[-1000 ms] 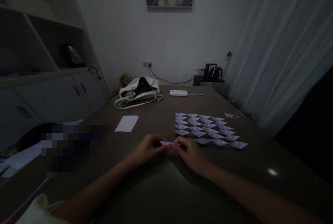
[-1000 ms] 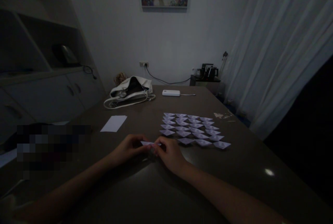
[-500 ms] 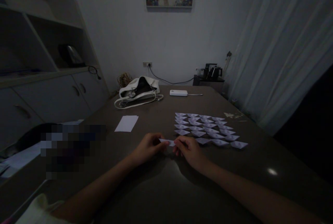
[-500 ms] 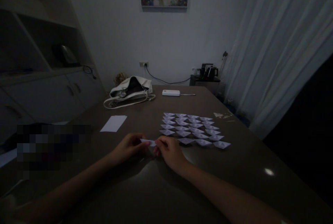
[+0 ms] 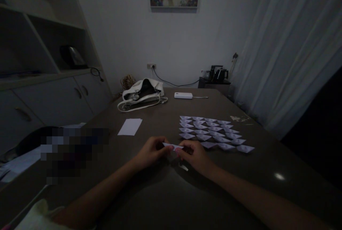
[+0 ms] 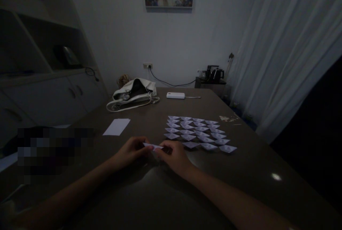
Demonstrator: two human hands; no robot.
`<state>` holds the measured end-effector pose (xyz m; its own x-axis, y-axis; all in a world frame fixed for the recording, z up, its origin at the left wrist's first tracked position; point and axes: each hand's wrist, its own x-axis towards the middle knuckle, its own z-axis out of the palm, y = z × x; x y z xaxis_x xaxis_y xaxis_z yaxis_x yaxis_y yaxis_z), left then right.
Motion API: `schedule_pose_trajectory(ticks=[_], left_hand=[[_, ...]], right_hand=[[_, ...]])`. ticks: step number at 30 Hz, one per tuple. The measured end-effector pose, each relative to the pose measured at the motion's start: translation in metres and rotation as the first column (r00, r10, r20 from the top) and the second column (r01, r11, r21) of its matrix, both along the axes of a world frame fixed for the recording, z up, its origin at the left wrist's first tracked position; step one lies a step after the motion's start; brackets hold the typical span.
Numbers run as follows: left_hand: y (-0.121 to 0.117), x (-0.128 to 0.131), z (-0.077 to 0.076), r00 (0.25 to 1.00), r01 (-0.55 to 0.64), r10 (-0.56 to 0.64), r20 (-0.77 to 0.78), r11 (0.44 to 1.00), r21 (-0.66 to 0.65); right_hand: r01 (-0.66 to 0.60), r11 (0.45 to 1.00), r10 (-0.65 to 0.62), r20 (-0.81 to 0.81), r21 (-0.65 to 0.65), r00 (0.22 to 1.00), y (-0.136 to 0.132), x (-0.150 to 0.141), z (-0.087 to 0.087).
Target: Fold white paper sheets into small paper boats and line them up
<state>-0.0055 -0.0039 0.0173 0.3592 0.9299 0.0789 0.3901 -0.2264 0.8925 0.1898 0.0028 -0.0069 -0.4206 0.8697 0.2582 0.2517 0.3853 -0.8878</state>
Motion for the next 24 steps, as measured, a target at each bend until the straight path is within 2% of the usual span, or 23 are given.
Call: schedule_pose_trajectory(ticks=[5,10,18,21,24], left_hand=[[0.0007,0.0024,-0.0020,1.000,0.008,-0.007,0.024,0.999,-0.040],[0.0019,0.0044,-0.0040,1.000,0.014,-0.013,0.023,0.999,-0.052],[0.0047,0.0020,-0.0068,0.999,0.039,-0.038,0.033,0.998,-0.048],[0.0035,0.0014,-0.0059,0.998,0.042,-0.040,0.043,0.999,-0.033],[0.0022,0.0009,-0.0053,0.996,0.060,-0.058,0.063,0.997,-0.040]], right_hand=[[-0.032,0.999,0.032,-0.001,-0.018,1.000,-0.0005,0.0008,0.0013],[0.013,0.999,-0.015,0.057,0.040,0.998,-0.0014,0.0006,0.0028],[0.085,0.989,-0.090,0.034,0.117,0.995,0.0006,0.0011,0.0002],[0.050,0.995,-0.052,0.025,0.081,0.998,-0.0003,0.0014,0.0017],[-0.038,0.999,0.035,0.062,0.039,0.997,-0.0017,0.0014,0.0026]])
